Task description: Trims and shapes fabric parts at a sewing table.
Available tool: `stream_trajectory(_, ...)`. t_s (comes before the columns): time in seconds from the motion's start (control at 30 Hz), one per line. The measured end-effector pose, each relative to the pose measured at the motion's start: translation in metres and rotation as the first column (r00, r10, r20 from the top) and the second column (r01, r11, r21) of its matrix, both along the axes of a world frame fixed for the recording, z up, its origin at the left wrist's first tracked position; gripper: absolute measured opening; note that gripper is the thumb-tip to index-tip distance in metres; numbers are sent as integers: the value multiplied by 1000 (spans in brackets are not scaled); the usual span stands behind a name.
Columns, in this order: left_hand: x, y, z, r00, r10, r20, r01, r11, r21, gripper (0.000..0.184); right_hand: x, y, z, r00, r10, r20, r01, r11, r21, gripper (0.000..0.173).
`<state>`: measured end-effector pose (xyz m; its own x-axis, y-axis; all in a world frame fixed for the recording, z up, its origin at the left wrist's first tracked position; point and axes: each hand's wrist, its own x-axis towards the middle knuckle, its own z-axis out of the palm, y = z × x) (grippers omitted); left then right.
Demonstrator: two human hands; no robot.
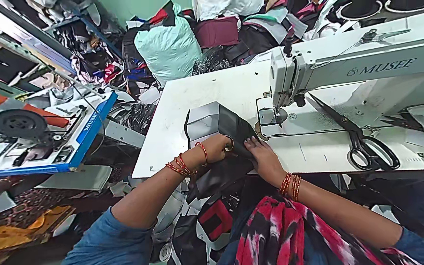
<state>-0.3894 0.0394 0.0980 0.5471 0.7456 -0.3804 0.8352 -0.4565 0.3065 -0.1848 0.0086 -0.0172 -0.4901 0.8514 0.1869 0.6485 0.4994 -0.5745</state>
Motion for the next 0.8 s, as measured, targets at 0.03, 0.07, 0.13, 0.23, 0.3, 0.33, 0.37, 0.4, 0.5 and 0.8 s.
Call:
stream_trajectory(0.03, -2, 3, 0, 1000, 10, -20, -10, 999, -42, 9, -1, 0, 1, 999, 13, 48, -12, 1000, -12, 49)
stream_trajectory(0.07, -6, 6, 1, 999, 17, -43, -21, 994, -107, 12, -2, 0, 2, 997, 16, 71, -16, 1000, -8, 51)
stream_trajectory(0.13, -21, 14, 1, 999, 17, 33, -8, 966, -258, 25, -2, 1, 3, 996, 22, 83, -22, 1000, 0, 54)
stream_trajectory(0.23, -53, 25, -6, 921, 219, 322, -50, 887, -459, 32, -3, -1, -5, 998, 24, 53, -31, 991, 129, 64)
stream_trajectory(0.3, -66, 34, -13, 811, 420, 406, -139, 814, -563, 69, -5, 0, -11, 999, 41, 35, -47, 976, 211, 65)
stream_trajectory(0.33, -65, 39, -14, 775, 508, 376, -228, 780, -583, 81, -5, 1, -13, 998, 52, 31, -57, 972, 226, 63)
stream_trajectory(0.37, -58, 44, -16, 738, 575, 353, -312, 755, -577, 79, -5, 1, -14, 998, 60, 26, -64, 968, 243, 61)
stream_trajectory(0.4, -48, 49, -17, 699, 624, 349, -390, 742, -545, 68, -5, 2, -14, 997, 69, 32, -75, 966, 249, 60)
stream_trajectory(0.5, -13, 61, -15, 599, 715, 360, -585, 698, -412, 54, -3, 4, -12, 995, 91, 47, -100, 965, 241, 60)
stream_trajectory(0.8, -1, 68, -14, 669, 658, 347, -683, 728, -63, 45, -5, 3, -12, 996, 75, 48, -84, 967, 241, 59)
